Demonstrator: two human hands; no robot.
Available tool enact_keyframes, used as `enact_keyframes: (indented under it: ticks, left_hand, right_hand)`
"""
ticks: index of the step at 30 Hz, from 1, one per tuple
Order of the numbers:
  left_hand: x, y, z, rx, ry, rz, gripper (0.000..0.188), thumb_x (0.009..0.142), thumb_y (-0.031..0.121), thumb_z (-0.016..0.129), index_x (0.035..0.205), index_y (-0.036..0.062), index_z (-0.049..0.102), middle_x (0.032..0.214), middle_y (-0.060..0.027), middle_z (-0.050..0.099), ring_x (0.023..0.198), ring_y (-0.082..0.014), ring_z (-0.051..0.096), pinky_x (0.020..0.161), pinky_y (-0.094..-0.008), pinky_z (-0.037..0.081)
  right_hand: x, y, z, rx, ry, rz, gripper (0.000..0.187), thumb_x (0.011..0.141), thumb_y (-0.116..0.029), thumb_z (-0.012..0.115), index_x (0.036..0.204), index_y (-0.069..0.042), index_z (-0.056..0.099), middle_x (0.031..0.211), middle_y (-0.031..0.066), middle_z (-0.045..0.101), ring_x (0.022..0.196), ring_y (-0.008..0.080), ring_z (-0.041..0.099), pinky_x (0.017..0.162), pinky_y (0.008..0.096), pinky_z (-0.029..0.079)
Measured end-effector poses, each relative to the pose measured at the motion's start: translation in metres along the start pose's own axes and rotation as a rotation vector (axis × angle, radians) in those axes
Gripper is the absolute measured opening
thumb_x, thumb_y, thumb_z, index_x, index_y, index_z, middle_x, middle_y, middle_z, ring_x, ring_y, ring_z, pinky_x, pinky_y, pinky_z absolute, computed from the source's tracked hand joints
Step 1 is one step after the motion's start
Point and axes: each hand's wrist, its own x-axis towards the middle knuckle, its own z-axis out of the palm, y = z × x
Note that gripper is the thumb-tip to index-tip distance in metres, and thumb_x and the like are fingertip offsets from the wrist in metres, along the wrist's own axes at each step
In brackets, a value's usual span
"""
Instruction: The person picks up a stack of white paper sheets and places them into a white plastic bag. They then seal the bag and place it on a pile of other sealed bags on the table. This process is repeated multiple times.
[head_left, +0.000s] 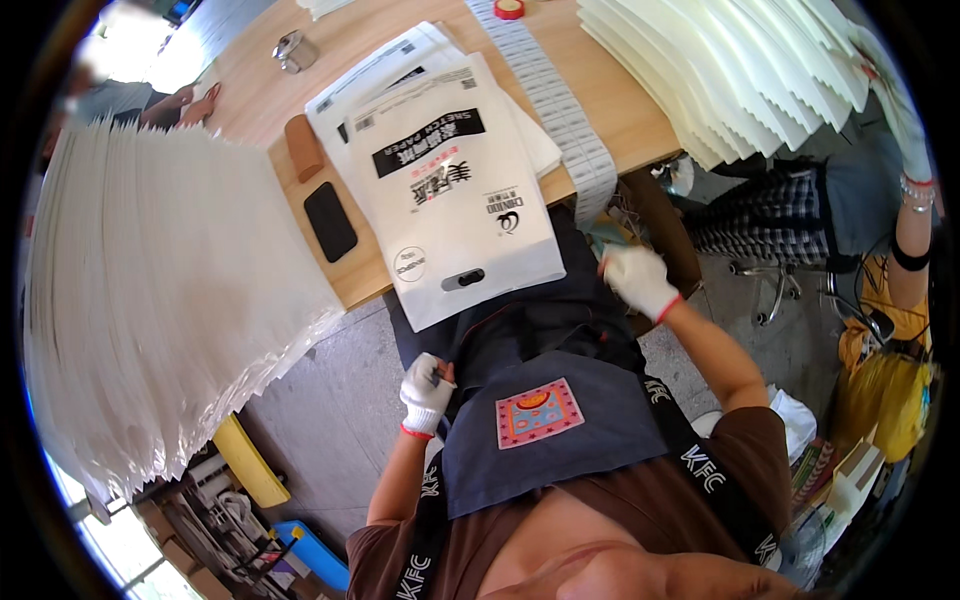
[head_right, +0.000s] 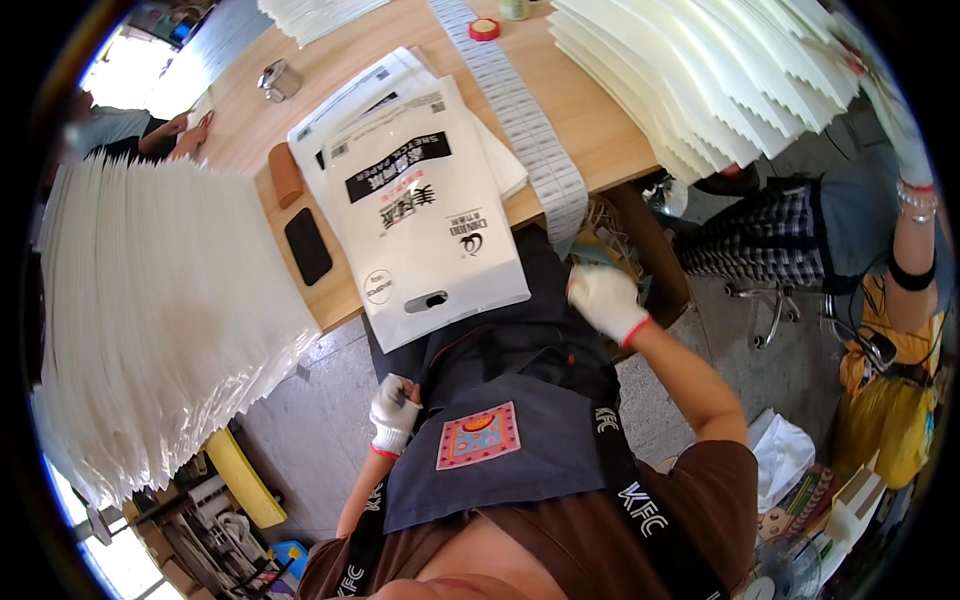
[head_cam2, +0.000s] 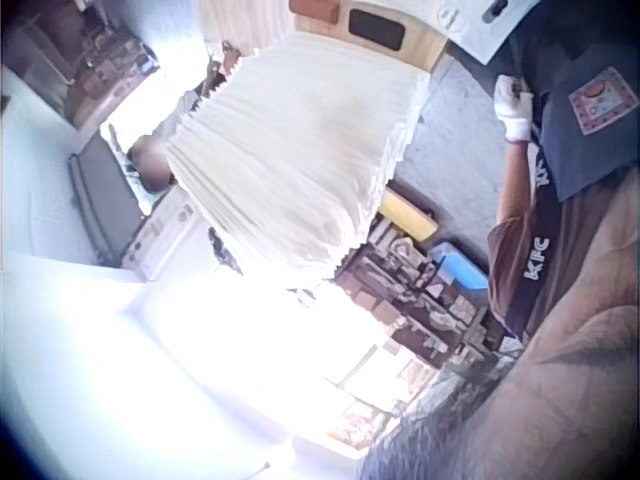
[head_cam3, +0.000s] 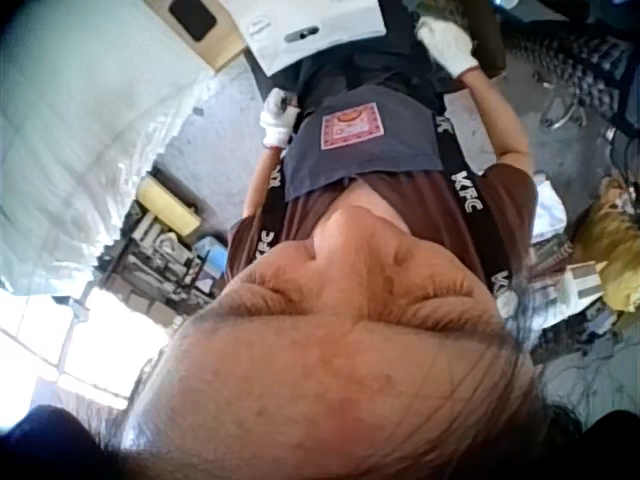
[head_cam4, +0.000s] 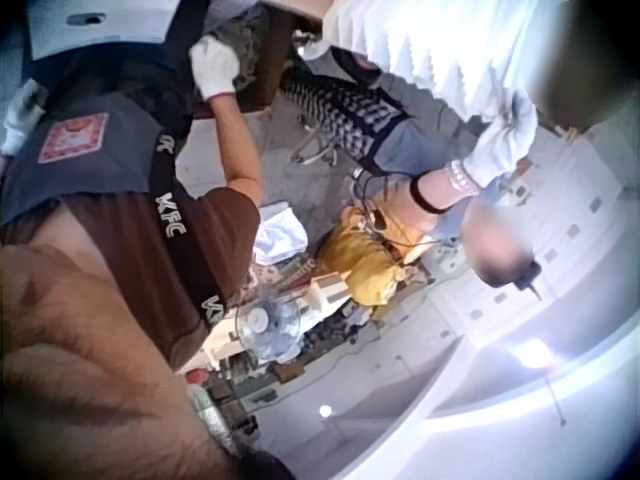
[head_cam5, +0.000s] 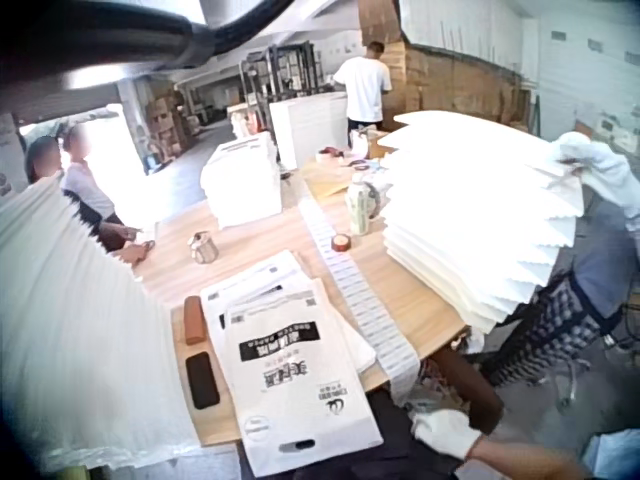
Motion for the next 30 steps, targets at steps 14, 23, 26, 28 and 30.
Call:
enact_keyframes:
  ticks: [14, 23, 26, 28, 30]
  left_hand:
    - [0.163, 0.130, 0.143, -0.952, -0.606, -0.548, 0.067, 0.087, 0.027, 0.067, 0.142, 0.0073, 0.035, 0.095, -0.0026, 0.056, 0.054, -0.0085, 0.049, 0.059, -0.0300, 0.052]
    - [0.175, 0.174, 0.172, -1.085, -0.740, -0.745, 0.018, 0.087, 0.016, 0.063, 0.103, 0.0079, 0.058, 0.067, 0.0022, 0.051, 0.041, -0.0076, 0.034, 0.050, -0.0285, 0.046]
    - [0.177, 0.177, 0.171, -1.071, -0.684, -0.731, 0.019, 0.086, 0.013, 0.059, 0.103, 0.0048, 0.057, 0.069, -0.0036, 0.056, 0.041, -0.0086, 0.036, 0.048, -0.0293, 0.045]
    - [0.179, 0.173, 0.161, -1.109, -0.674, -0.694, 0.022, 0.086, 0.013, 0.055, 0.104, 0.0013, 0.056, 0.074, -0.0080, 0.060, 0.043, -0.0093, 0.039, 0.049, -0.0302, 0.047]
    - [0.181, 0.169, 0.133, -0.763, -0.711, -0.387, 0.024, 0.089, 0.017, 0.056, 0.109, 0.0042, 0.055, 0.078, -0.0072, 0.063, 0.050, -0.0103, 0.050, 0.052, -0.0279, 0.048]
  right_hand:
    - [0.047, 0.095, 0.027, 0.817, 0.185, 0.088, 0.038, 0.077, 0.002, 0.046, 0.112, -0.001, 0.060, 0.085, 0.0055, 0.065, 0.077, 0.0104, 0.060, 0.079, 0.0257, 0.048]
    - [-0.004, 0.019, -0.065, 0.092, 0.481, -0.407, 0.017, 0.058, -0.007, 0.074, 0.070, -0.005, 0.062, 0.084, 0.0076, 0.063, 0.093, 0.0287, 0.059, 0.096, 0.0499, 0.041]
    - [-0.006, -0.004, -0.078, -0.109, 0.629, -0.567, 0.022, 0.059, -0.012, 0.075, 0.066, -0.007, 0.055, 0.096, 0.0059, 0.062, 0.102, 0.0276, 0.058, 0.100, 0.0479, 0.040]
    - [-0.006, -0.013, -0.085, 0.035, 0.651, -0.653, 0.018, 0.059, -0.008, 0.074, 0.068, -0.006, 0.058, 0.098, 0.0075, 0.063, 0.104, 0.0289, 0.057, 0.101, 0.0490, 0.040]
    - [-0.008, -0.020, -0.088, 0.169, 0.688, -0.586, 0.016, 0.060, -0.003, 0.072, 0.071, -0.004, 0.061, 0.100, 0.0096, 0.063, 0.107, 0.0310, 0.057, 0.101, 0.0485, 0.040]
